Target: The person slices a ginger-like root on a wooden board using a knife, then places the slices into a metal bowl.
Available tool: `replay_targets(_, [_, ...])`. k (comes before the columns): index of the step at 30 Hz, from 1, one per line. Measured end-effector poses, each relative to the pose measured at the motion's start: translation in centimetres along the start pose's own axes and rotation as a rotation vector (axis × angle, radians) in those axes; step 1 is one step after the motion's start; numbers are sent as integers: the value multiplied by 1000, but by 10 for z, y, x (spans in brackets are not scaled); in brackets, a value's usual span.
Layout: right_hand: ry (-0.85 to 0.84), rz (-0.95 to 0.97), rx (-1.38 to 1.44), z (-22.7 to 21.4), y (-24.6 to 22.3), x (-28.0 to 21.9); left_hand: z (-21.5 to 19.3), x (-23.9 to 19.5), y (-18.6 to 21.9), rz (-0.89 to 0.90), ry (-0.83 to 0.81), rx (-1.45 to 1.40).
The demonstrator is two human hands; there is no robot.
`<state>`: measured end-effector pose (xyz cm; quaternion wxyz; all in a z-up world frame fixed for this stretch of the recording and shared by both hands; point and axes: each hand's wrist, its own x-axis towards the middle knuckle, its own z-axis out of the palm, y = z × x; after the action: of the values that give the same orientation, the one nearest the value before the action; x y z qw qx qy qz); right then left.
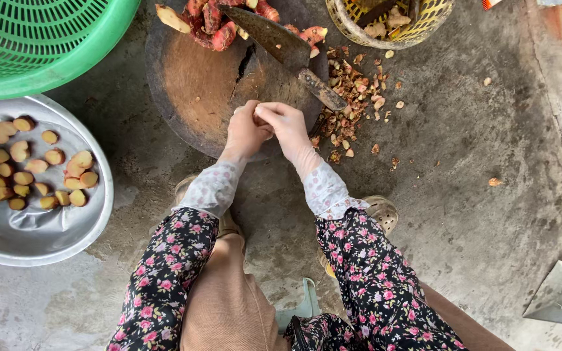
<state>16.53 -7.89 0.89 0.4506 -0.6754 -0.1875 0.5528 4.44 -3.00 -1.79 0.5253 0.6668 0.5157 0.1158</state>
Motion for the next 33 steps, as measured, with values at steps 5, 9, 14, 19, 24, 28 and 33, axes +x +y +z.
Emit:
replay_targets(5, [-89, -54, 137, 15, -10, 2, -9, -4, -25, 18, -66, -492])
replay_targets(9, [-25, 24, 196, 14, -22, 4, -15, 4, -47, 18, -204, -1026])
replay_targets(14, [-44, -101, -25, 38, -30, 0, -51, -9, -45, -46, -585, -1282])
replay_targets(19, [-229, -60, -132, 58, -59, -12, -83, -19, -31, 6, -592, -1527])
replay_targets(24, [-367, -120, -186, 77, -110, -23, -83, -10, -32, 17, -574, -1749])
replay_targets(28, [-372, -220, -190, 74, -128, -3, -99, -4, -23, 57, -436, -1809])
replay_targets(33, [-23, -500, -336, 2, -134, 147, -167, -26, -45, -157, 26, -1507])
